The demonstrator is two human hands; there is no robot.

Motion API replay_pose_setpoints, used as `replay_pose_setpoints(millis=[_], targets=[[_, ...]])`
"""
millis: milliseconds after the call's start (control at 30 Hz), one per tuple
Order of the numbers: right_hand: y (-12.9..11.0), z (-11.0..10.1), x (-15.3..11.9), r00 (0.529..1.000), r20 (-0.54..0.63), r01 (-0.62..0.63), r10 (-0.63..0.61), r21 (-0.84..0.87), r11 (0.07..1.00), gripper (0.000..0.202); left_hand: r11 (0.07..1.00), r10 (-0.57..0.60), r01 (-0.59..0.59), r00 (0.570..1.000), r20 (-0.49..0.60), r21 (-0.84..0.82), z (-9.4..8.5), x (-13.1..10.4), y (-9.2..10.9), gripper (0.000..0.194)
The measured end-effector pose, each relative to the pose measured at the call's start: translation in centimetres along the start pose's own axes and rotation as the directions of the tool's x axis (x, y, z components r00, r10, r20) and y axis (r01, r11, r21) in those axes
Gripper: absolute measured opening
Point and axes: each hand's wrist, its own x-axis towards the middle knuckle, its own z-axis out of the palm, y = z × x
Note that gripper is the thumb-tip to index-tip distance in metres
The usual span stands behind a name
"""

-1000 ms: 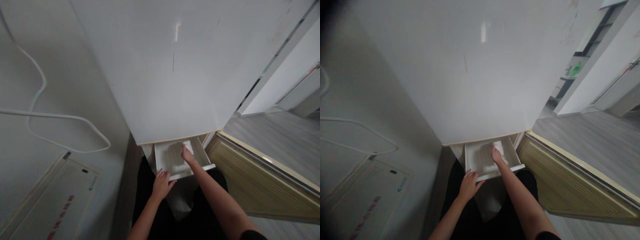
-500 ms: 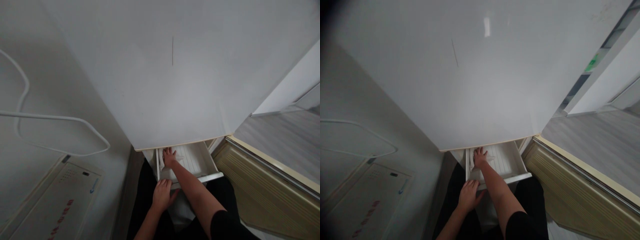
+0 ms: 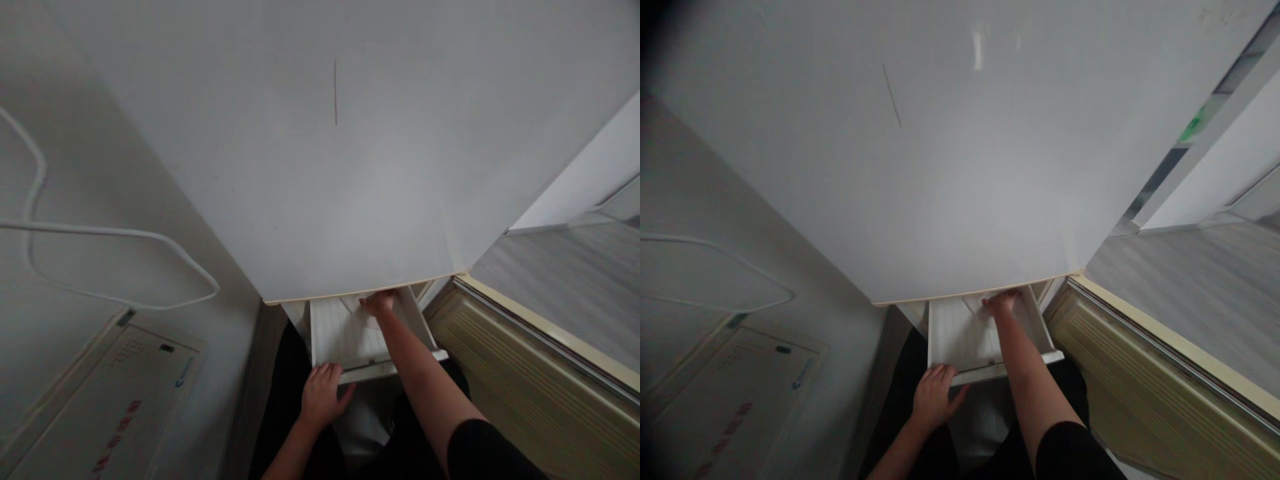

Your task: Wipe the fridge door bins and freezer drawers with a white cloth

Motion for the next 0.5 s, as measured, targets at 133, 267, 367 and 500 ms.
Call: replay_pose_setpoints(millis=[133,267,367,500], targets=[[0.6,0.4,-0.4,0.999,-0.004,-0.042,0.042,0.005,0.999,0.088,1.0,-0.004,0.004,1.0,-0.014,-0.02,0.2,-0.1,0.0,0.026],[-2.9,3.0,-2.9,0.984,0.077,0.162,-0.162,0.006,0.987,0.098,1.0,-0.012,0.012,1.0,-0.014,-0.017,0.4,-0.2,-0.1,0.025],[-6.3,4.4,-4.6,0.913,0.166,0.375,-0.373,0.019,0.927,0.116,1.0,-0.017,0.017,1.0,-0.006,0.006,0.4,-0.2,-0.1,0.026],[-9.2,4.9,-5.4,0.798,0.18,0.581,-0.575,0.021,0.813,0.114,1.0,-0.011,0.01,1.0,0.007,0.02,0.3,-0.1,-0.1,0.028]])
